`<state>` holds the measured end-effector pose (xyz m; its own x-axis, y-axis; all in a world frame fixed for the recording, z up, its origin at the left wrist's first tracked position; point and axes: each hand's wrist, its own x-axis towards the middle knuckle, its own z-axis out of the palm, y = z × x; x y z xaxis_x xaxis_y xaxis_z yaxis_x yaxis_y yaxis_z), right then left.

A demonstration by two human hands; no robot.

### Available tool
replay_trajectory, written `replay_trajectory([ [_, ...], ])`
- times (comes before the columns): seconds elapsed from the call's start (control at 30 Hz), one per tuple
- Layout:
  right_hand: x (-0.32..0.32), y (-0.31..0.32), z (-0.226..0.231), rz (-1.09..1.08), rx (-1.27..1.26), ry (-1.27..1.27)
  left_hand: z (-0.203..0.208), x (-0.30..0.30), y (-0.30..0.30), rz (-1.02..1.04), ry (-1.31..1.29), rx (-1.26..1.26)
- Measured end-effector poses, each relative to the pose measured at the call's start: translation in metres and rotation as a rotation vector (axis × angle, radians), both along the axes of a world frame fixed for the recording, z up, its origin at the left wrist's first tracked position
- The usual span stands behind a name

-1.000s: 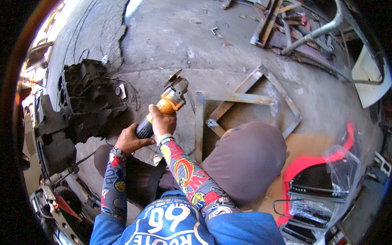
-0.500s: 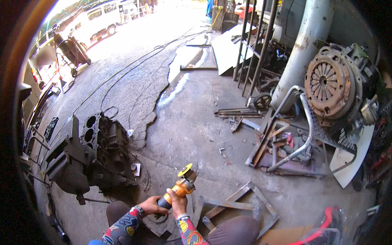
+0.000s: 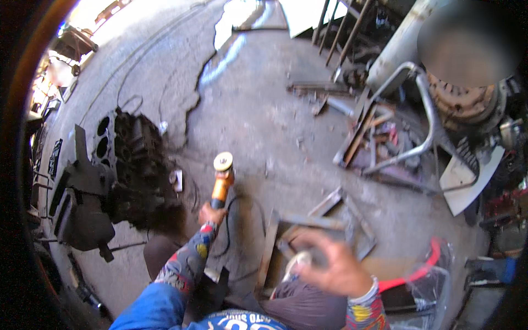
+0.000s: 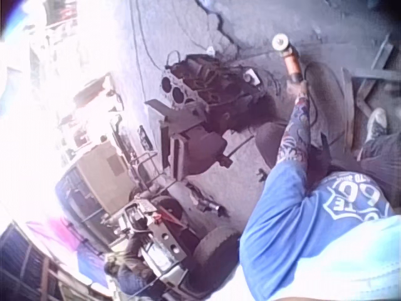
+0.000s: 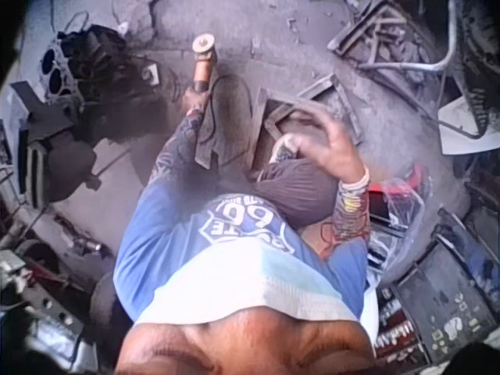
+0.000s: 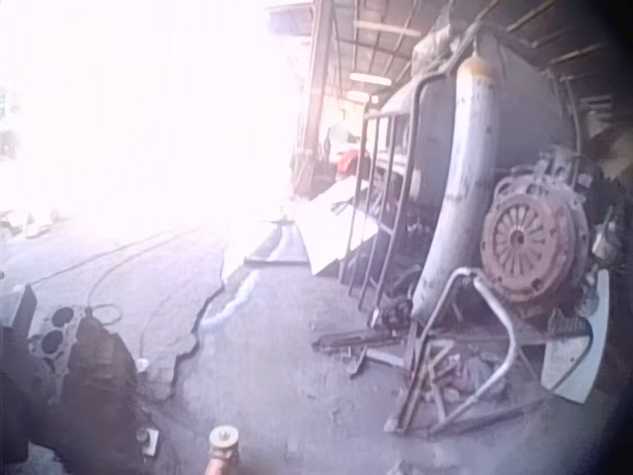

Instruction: The person uses an angle grinder to smooth and cut metal frame pieces on the workshop floor. They reposition the frames between grinding passes and handle the grinder with both hands while sparks fly.

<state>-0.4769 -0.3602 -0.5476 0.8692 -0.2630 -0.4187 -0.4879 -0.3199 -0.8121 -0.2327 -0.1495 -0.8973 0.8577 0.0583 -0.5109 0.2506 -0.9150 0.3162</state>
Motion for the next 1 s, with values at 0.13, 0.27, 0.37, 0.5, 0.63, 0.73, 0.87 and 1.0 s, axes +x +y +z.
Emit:
replay_trajectory([
  [0.13, -0.034, 0.027, 0.015, -0.337, -0.427, 0.07, -0.045, -0.005, 0.014, -0.096, -0.132, 0.006],
  [0.27, -0.066, 0.058, 0.032, -0.503, -0.333, 0.17, -0.072, -0.013, 0.019, -0.138, -0.161, 0.143],
  [0.37, -0.079, 0.079, 0.045, -0.553, -0.351, 0.153, -0.081, -0.008, 0.017, -0.158, -0.061, 0.298],
  [0.5, -0.088, 0.099, 0.055, -0.742, -0.339, 0.093, -0.078, -0.007, 0.002, -0.062, 0.012, 0.42],
  [0.63, -0.102, 0.114, 0.058, -0.82, -0.381, 0.047, -0.039, -0.048, -0.022, -0.086, -0.057, 0.143],
  [0.73, -0.119, 0.122, 0.062, -0.652, -0.498, 0.037, 0.019, -0.088, -0.027, -0.576, -0.148, -0.777],
  [0.87, -0.117, 0.165, 0.058, -0.569, -0.536, 0.005, 0.086, -0.116, -0.034, -0.878, 0.042, -1.115],
  [1.0, -0.094, 0.208, 0.049, -0.571, -0.692, -0.014, 0.122, -0.128, -0.053, -0.969, 0.202, -1.28],
])
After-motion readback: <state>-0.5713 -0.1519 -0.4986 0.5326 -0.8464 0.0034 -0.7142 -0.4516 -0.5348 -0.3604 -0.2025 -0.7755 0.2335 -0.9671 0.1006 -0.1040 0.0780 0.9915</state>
